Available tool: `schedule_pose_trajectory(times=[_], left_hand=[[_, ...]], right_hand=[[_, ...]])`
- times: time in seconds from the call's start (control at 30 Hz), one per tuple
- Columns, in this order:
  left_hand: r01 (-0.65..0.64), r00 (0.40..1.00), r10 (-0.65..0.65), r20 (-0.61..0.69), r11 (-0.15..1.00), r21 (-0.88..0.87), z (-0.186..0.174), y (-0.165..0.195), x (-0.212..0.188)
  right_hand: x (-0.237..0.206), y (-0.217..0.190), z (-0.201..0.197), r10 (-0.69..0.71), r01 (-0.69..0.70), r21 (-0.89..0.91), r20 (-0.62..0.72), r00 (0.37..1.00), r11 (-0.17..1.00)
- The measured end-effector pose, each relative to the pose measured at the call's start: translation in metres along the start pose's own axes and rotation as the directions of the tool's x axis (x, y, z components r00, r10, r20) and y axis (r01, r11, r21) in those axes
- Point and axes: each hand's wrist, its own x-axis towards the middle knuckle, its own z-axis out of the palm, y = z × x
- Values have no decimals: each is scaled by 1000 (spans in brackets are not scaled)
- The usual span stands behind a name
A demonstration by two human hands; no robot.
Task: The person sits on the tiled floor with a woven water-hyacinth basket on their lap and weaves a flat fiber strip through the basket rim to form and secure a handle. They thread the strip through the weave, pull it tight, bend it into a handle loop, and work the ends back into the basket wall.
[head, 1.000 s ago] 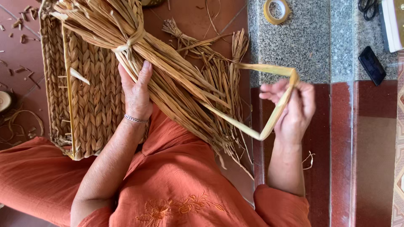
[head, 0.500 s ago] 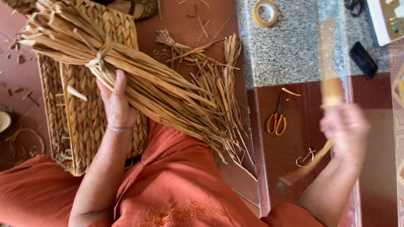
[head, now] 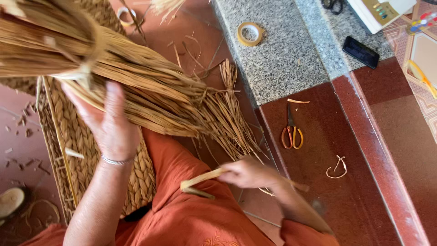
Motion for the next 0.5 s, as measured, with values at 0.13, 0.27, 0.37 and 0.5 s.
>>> schedule_pose_trajectory(times=[0.13, 0.27, 0.37, 0.5], left_hand=[[93, 983, -55, 177, 973, -211, 55, 38, -18], [369, 925, -273, 265, 816, -446, 82, 75, -37], [419, 904, -306, 300, 779, -466, 86, 78, -36], [532, 805, -391, 446, 808, -252, 120, 53, -20]], right_hand=[[80, -54, 32, -216, 174, 231, 167, 962, 957], [117, -55, 14, -111, 264, 866, -240, 964, 424], [70, -1, -14, 161, 455, 886, -463, 872, 83], [-29, 80, -41, 424, 666, 742, -630, 651, 79]])
